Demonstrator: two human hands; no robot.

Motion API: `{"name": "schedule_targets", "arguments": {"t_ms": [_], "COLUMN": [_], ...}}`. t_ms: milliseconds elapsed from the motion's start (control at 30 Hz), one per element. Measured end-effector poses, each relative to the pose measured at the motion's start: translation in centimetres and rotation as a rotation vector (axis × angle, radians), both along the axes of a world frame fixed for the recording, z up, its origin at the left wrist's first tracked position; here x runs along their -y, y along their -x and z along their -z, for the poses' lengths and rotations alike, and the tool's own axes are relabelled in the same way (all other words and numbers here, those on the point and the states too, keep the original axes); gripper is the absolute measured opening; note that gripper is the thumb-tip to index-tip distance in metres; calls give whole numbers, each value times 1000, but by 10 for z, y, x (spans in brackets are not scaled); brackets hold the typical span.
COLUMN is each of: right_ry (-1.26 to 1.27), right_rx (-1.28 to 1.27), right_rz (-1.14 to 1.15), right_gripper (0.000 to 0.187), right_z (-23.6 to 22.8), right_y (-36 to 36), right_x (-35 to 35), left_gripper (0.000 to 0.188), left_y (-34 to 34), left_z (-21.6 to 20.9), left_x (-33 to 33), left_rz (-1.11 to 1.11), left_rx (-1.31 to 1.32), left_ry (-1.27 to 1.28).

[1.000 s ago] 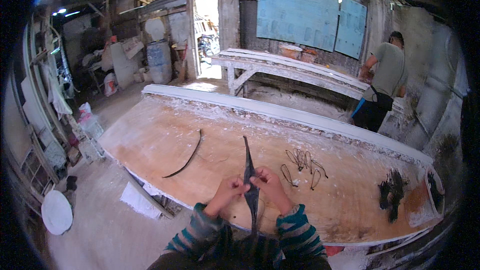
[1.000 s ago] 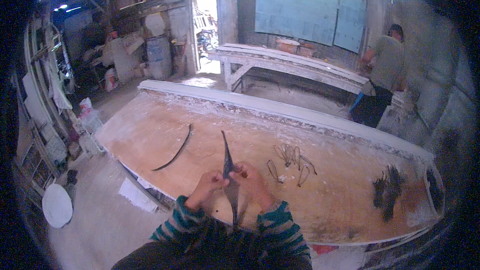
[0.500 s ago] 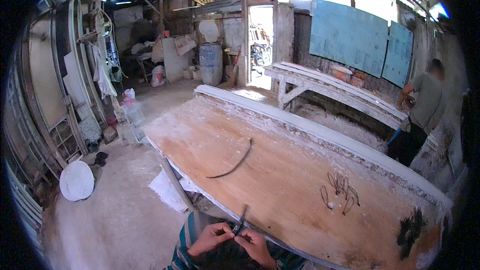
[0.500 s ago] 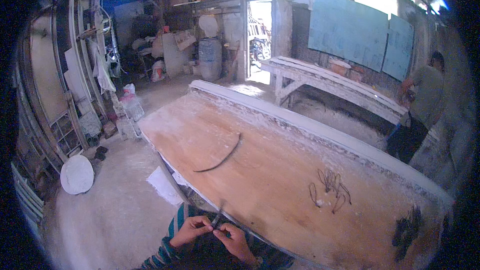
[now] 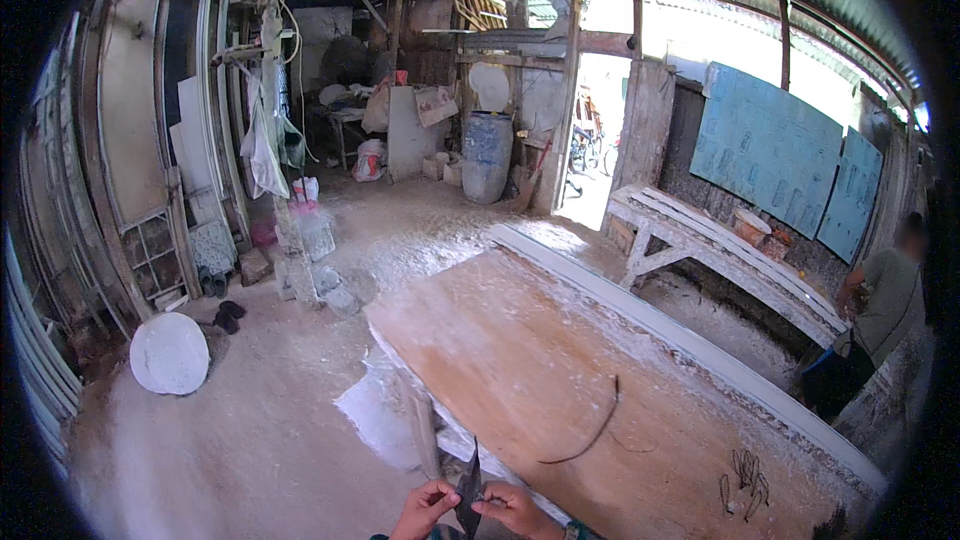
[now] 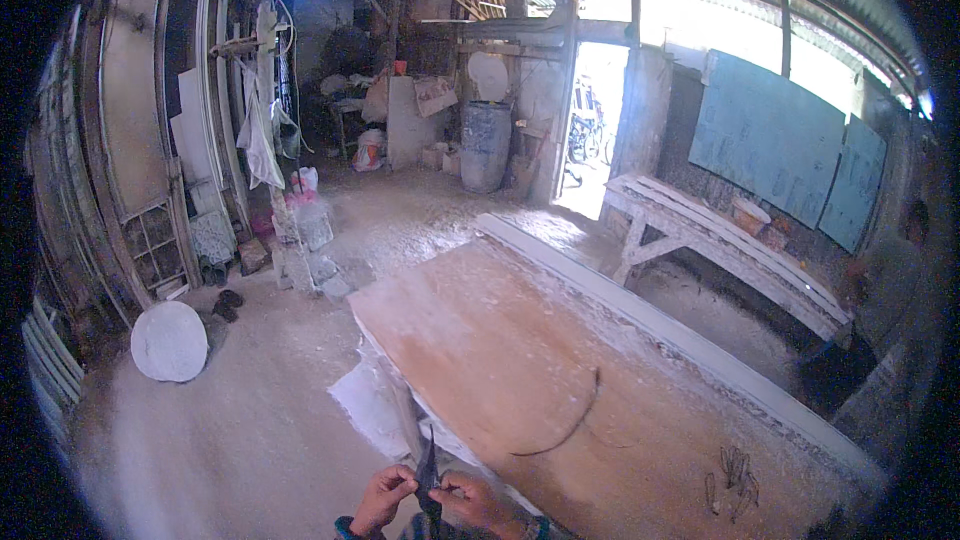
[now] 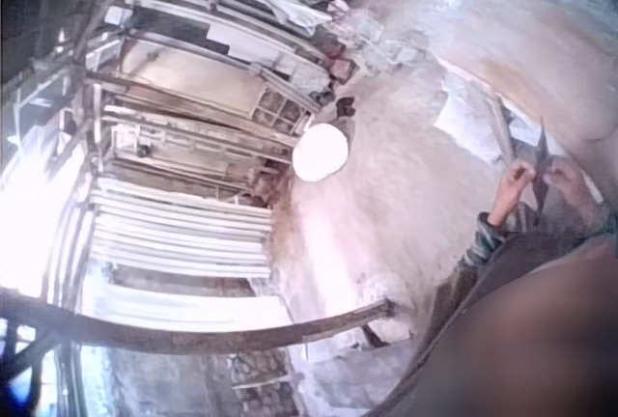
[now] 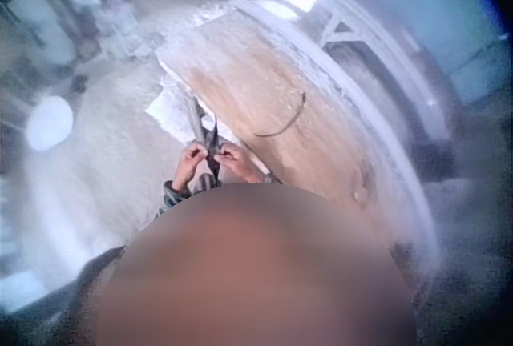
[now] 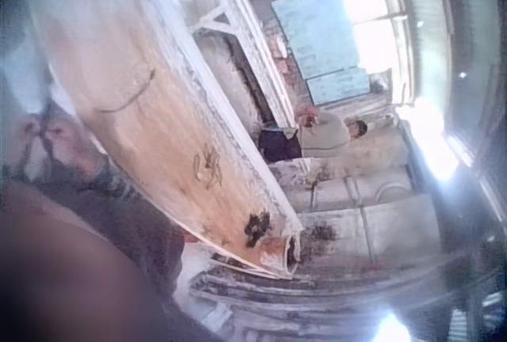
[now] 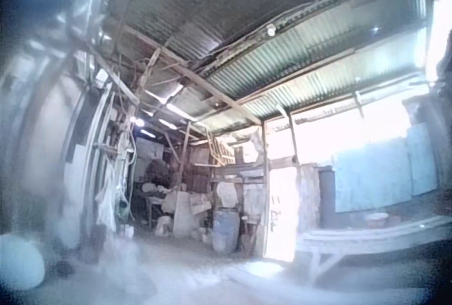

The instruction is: The person ties thin black cords into loops on a wooden workbench, then moves outside to continue tying and arranging the cords. The person handles the cords by hand without using tools.

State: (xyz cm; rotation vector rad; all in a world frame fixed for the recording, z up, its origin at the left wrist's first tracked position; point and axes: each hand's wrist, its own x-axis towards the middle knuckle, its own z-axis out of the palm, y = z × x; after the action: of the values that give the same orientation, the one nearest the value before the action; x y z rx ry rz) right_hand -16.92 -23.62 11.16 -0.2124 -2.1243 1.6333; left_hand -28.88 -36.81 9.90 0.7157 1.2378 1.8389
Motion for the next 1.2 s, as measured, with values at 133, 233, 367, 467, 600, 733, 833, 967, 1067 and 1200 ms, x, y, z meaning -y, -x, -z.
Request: {"name": "schedule_targets", "arguments": {"t_ms": [133,233,367,467,600,733,833,967,1067,1200], "right_ry": [109,188,187,172,-86,188,334,583,677,635], "right_rx": [127,271,279,308,329,310,381,400,346,199], "right_rz": [-40,-117,-383,-519,-661,-750,-805,-773,-757,-681], "right_gripper": [22,17,18,18,19,18,15,10,7,5], "right_z": [-47,-59,-89,-108,-119,-109,-103,-104,-90,-101], "right_y": [73,123,186,213,248,283,319,376,429,515], "right_x": [10,23,59,81,97,101,91,76,59,34], "left_gripper": [7,7,8,7,7,7,7,8,10,12], "left_y": [54,83,117,129,141,166,190,242,304,394], "left_z": [-51,-83,-110,-118,-129,-124,-124,-129,-119,-133], "left_x": [26,56,105,134,147,147,135,112,93,68], "left_rz": [-60,-145,-385,-414,-521,-628,-715,-742,-726,-654], "left_rx": [-112,-113,-247,-138,-15,4,47,227,145,7], "left_ry": [42,26,4,56,121,127,14,11,2,68]}}
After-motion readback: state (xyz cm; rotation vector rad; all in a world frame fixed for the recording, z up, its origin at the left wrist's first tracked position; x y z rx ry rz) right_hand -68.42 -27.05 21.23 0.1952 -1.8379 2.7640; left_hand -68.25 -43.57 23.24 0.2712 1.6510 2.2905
